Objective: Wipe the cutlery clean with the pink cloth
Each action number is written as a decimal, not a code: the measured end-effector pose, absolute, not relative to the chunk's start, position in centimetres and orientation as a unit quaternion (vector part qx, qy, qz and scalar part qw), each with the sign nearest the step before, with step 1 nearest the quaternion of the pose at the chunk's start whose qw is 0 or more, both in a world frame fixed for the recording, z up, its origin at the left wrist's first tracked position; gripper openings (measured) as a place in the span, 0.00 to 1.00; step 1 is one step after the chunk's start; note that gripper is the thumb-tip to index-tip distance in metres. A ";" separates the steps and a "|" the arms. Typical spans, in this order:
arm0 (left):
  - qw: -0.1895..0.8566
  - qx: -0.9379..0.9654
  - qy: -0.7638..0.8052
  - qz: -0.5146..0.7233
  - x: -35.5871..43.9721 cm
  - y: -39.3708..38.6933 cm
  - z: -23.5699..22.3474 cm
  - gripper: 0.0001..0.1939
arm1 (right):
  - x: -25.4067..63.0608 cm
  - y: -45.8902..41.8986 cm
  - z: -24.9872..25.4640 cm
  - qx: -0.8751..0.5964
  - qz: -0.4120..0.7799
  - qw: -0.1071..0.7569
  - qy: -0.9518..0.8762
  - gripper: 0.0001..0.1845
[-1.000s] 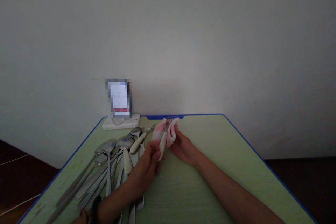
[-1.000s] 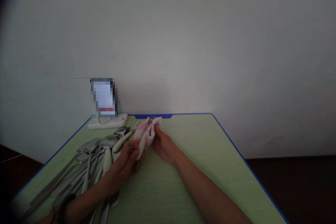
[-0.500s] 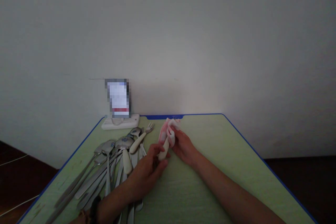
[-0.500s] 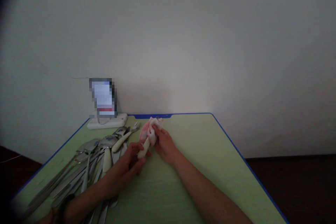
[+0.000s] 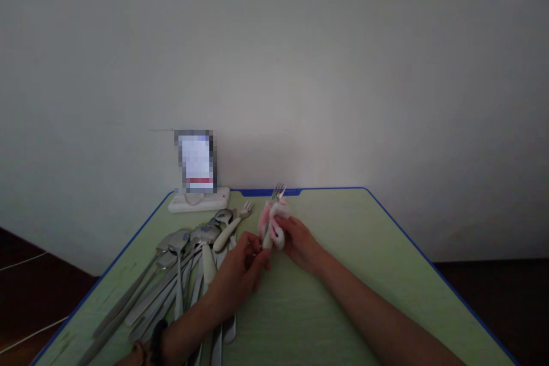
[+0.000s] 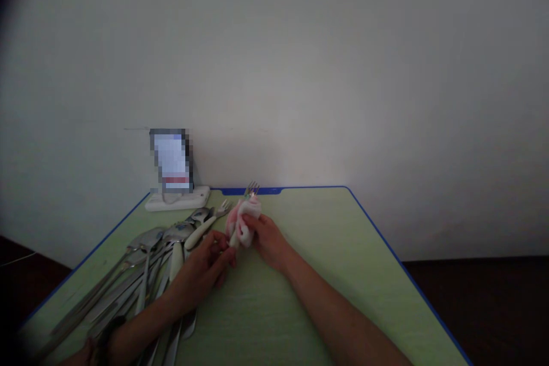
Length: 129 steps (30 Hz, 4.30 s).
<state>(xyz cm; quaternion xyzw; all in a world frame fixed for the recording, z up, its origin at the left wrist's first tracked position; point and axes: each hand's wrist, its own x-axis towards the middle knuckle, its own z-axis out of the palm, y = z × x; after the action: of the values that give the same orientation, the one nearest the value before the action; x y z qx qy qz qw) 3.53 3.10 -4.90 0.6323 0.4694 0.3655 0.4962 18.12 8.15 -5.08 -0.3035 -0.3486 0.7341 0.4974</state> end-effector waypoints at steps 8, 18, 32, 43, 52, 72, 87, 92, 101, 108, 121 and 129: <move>0.525 0.625 0.432 0.385 3.1 2.7 -4.1 0.15 | 20.7 8.9 -3.0 -0.380 0.673 0.314 -0.551 0.07; 0.489 0.675 0.477 0.278 2.8 2.4 -3.2 0.28 | 22.5 7.2 4.6 -0.421 0.463 -0.095 -0.774 0.10; 0.386 0.745 0.456 0.297 2.7 2.6 -4.1 0.18 | 25.5 7.4 7.1 -0.408 0.415 -0.139 -0.801 0.11; 0.351 0.766 0.457 0.284 3.3 2.1 -3.3 0.20 | 21.5 6.2 5.3 -0.354 0.369 -0.159 -0.845 0.05; 0.365 0.757 0.454 0.296 3.3 2.0 -3.9 0.20 | 22.0 6.2 5.5 -0.358 0.374 -0.119 -0.847 0.19; 0.364 0.742 0.484 0.287 3.5 1.7 -3.8 0.20 | 25.2 7.3 6.4 -0.381 0.430 -0.131 -0.808 0.18; 0.356 0.762 0.476 0.258 3.8 1.2 -3.5 0.20 | 23.9 7.6 4.6 -0.357 0.450 -0.162 -0.803 0.16; 0.376 0.725 0.502 0.283 3.8 1.4 -3.7 0.20 | 25.6 7.9 5.8 -0.365 0.456 -0.136 -0.800 0.17; 0.360 0.758 0.480 0.256 4.2 1.4 -3.3 0.20 | 21.3 7.1 3.6 -0.378 0.379 -0.173 -0.827 0.17; 0.360 0.756 0.486 0.249 4.1 1.3 -3.2 0.21 | 24.5 7.8 5.0 -0.359 0.440 -0.171 -0.806 0.17; 0.361 0.748 0.499 0.248 4.5 1.5 -2.9 0.20 | 21.6 7.0 3.8 -0.407 0.366 -0.163 -0.821 0.21; 0.380 0.740 0.490 0.259 4.2 1.4 -3.1 0.21 | 24.3 7.9 4.5 -0.366 0.471 -0.158 -0.787 0.19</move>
<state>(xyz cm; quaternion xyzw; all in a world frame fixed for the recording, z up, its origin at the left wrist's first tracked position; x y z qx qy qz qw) 4.17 1.42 -3.13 0.7403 0.4904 0.2591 0.3800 24.32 7.89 4.50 -0.3662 -0.7870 0.4707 -0.1582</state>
